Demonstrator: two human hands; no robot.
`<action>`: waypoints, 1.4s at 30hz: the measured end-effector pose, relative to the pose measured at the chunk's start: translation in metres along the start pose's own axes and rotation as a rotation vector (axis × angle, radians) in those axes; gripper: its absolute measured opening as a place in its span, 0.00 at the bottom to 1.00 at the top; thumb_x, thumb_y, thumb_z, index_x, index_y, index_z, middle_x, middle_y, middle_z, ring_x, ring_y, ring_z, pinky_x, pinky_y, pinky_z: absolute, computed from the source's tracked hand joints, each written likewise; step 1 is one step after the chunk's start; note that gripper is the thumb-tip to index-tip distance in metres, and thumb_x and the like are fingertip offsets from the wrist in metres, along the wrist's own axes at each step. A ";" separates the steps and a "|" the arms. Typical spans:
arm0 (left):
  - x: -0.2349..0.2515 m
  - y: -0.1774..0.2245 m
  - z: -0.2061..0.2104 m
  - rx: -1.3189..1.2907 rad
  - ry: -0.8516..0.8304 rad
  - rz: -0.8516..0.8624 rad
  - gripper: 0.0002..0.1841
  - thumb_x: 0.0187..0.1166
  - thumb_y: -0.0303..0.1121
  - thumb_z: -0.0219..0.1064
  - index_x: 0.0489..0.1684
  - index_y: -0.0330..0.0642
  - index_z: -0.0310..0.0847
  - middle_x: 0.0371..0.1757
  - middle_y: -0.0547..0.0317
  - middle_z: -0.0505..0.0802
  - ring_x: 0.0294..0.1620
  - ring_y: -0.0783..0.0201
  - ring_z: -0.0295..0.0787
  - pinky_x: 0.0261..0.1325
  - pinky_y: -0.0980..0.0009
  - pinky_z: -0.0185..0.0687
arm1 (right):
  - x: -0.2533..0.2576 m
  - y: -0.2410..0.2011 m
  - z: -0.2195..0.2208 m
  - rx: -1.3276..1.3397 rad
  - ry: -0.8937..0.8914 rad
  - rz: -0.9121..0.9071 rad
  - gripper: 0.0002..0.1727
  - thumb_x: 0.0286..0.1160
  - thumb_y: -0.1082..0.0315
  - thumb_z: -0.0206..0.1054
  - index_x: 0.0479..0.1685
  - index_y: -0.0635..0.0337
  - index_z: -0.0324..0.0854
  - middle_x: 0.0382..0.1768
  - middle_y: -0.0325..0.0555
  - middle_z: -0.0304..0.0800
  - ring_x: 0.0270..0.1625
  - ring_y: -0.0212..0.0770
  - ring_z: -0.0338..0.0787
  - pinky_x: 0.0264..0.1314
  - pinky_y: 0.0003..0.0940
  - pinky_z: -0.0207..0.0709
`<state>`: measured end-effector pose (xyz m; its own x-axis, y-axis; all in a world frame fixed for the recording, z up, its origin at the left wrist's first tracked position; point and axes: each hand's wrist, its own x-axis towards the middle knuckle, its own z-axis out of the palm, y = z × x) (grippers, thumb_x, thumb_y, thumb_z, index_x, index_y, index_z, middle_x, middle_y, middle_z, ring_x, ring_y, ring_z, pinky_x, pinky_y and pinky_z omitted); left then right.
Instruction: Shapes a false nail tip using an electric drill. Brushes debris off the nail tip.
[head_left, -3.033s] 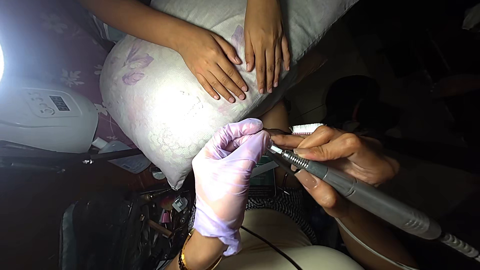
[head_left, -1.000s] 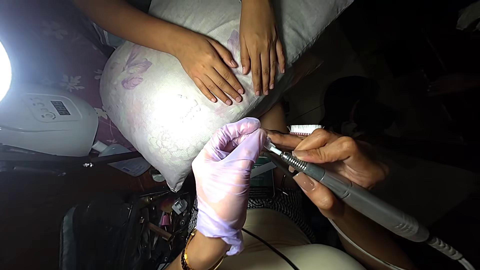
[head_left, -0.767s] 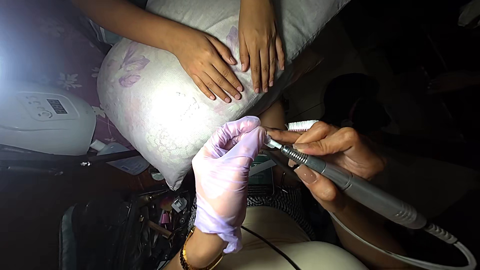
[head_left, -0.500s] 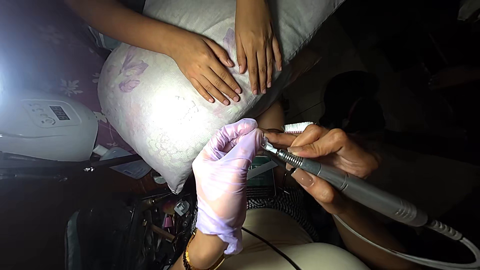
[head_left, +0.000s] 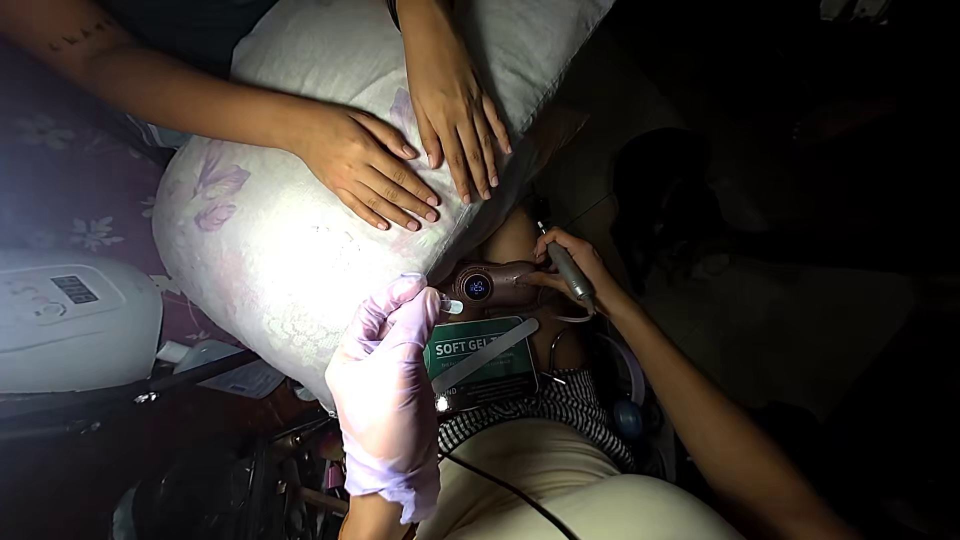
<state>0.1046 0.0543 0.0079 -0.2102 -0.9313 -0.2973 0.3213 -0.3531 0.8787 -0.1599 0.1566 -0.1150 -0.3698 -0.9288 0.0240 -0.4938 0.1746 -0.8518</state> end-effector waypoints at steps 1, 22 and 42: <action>0.000 0.000 -0.001 0.000 0.005 0.004 0.07 0.68 0.19 0.70 0.40 0.37 0.89 0.34 0.55 0.94 0.37 0.66 0.93 0.47 0.71 0.91 | 0.000 0.003 0.002 -0.004 -0.011 0.017 0.25 0.55 0.63 0.89 0.47 0.59 0.80 0.43 0.42 0.87 0.39 0.30 0.85 0.39 0.24 0.79; -0.010 0.010 -0.027 -0.068 -0.043 -0.059 0.05 0.72 0.17 0.64 0.34 0.32 0.87 0.32 0.53 0.94 0.38 0.65 0.93 0.52 0.70 0.90 | 0.011 -0.138 0.025 -0.422 -0.116 -1.018 0.14 0.84 0.71 0.61 0.61 0.59 0.87 0.50 0.53 0.96 0.54 0.45 0.95 0.65 0.39 0.85; -0.004 0.035 -0.090 -0.343 0.046 -0.071 0.20 0.89 0.27 0.39 0.41 0.36 0.83 0.38 0.55 0.94 0.39 0.66 0.93 0.47 0.72 0.91 | 0.067 -0.337 0.049 -0.686 -0.470 -0.313 0.06 0.83 0.75 0.65 0.49 0.67 0.85 0.39 0.50 0.85 0.40 0.40 0.84 0.61 0.33 0.77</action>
<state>0.1999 0.0375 0.0060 -0.2033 -0.9039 -0.3764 0.6007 -0.4187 0.6810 0.0205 0.0191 0.1476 0.1480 -0.9786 -0.1426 -0.9367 -0.0924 -0.3378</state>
